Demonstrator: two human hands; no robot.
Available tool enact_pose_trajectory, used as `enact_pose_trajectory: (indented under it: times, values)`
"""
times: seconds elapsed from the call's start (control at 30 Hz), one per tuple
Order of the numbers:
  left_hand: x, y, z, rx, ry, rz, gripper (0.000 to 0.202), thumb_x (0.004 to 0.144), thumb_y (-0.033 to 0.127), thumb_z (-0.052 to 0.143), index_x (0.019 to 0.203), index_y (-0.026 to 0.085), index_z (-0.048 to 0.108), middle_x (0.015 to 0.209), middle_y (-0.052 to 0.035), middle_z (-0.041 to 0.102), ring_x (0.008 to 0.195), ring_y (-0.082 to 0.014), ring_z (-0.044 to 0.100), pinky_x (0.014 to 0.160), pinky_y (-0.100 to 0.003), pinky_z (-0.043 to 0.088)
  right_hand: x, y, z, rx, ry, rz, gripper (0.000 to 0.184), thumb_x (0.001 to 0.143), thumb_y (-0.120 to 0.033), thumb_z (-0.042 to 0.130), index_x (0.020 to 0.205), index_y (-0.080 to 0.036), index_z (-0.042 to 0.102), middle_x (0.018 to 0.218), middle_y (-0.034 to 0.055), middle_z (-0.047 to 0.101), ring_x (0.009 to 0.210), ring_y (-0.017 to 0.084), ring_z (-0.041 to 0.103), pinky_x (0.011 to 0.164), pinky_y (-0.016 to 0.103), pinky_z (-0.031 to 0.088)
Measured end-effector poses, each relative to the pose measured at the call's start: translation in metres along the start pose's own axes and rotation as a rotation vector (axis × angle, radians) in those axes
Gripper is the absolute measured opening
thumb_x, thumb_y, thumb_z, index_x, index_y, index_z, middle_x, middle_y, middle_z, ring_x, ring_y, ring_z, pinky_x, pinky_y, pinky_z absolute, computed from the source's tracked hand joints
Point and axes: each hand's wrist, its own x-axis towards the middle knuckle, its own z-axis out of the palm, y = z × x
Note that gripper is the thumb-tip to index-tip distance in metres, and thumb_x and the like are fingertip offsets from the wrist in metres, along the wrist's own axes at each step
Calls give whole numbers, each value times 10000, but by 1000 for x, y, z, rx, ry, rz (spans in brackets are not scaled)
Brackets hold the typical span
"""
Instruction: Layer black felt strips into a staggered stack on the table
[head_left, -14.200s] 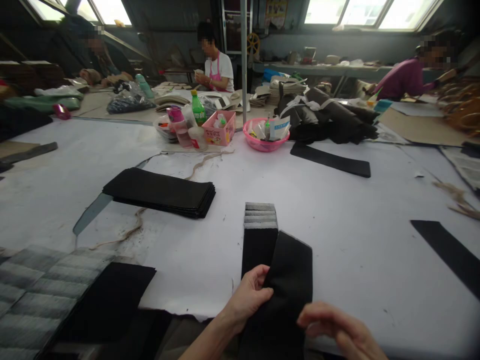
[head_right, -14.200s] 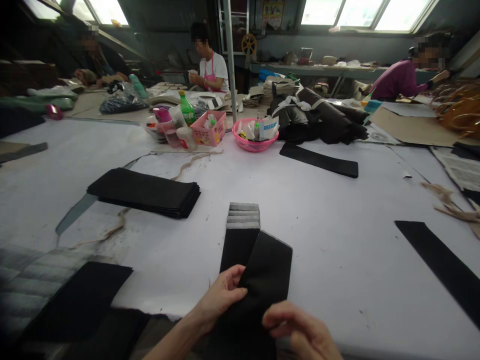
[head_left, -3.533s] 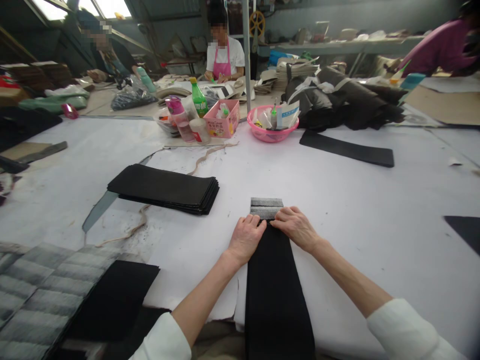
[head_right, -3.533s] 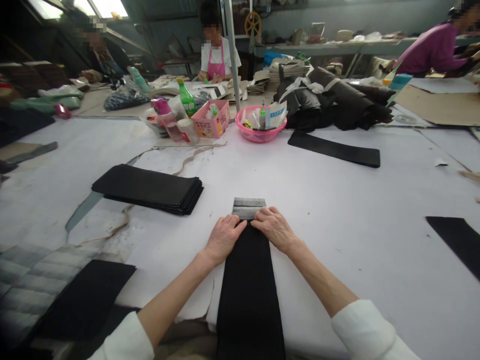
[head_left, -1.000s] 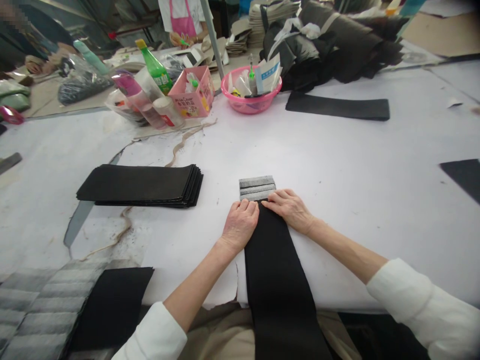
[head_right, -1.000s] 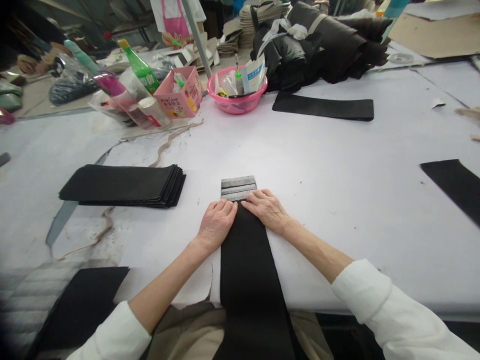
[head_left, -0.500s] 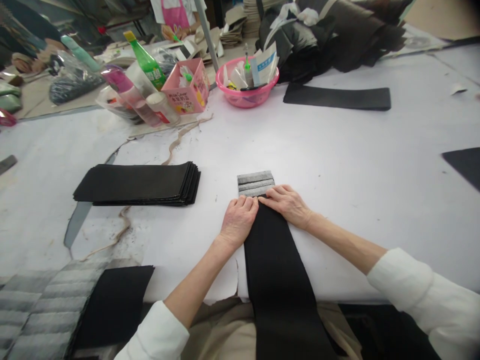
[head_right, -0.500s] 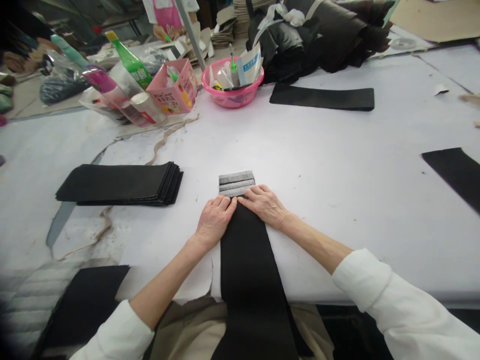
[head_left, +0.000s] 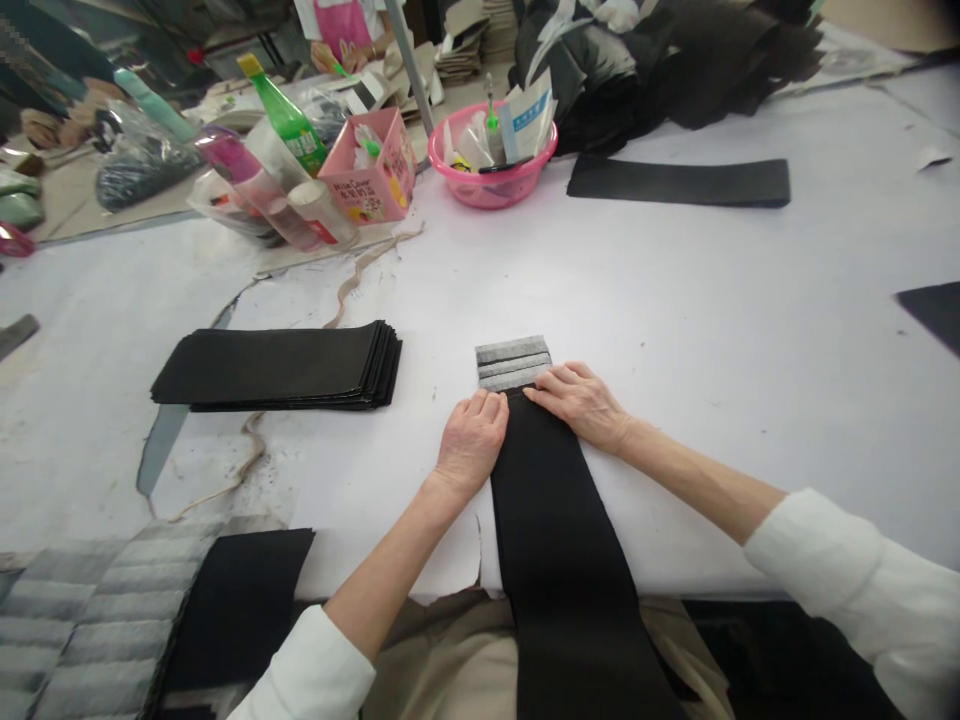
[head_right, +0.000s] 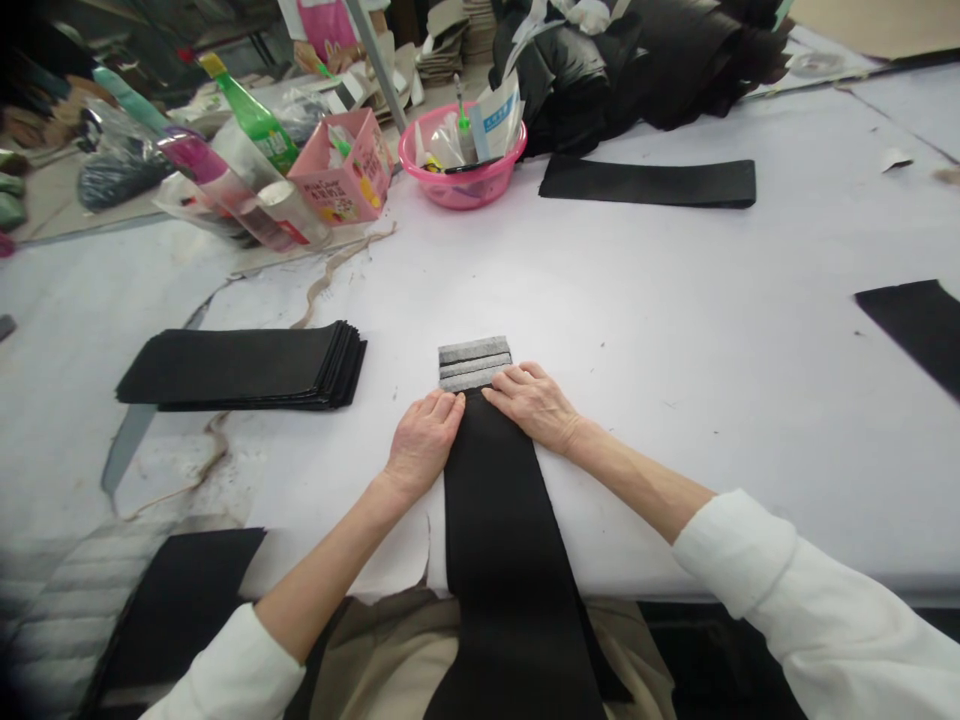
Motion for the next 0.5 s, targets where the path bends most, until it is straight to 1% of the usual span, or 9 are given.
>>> enact_pose_trajectory:
  times: [0.2,0.37,0.5]
  values:
    - [-2,-1,2,-23,30,-25,296,937,127,468,1226,100,528,1139,-122,593,1110,-254,527,900,-367,463,-1,0,-1,-3,-11,1,247,997,-192,410,1117,-189,627,1005,61,636,965,193,517,904,355,363]
    - [-6,-1,4,-53,53,-28,302,939,112,447,1231,105,524,1140,-140,594,1140,-259,531,927,-383,470,-4,1,-3,24,-1,6,262,994,-177,403,1132,-201,624,1022,65,638,957,194,514,911,363,371]
    - [-9,-2,7,-61,65,-32,309,941,98,432,1236,77,521,1151,-154,594,1158,-263,529,967,-387,459,-6,3,-2,5,-3,7,267,993,-173,402,1139,-199,624,1022,65,638,943,196,514,902,363,374]
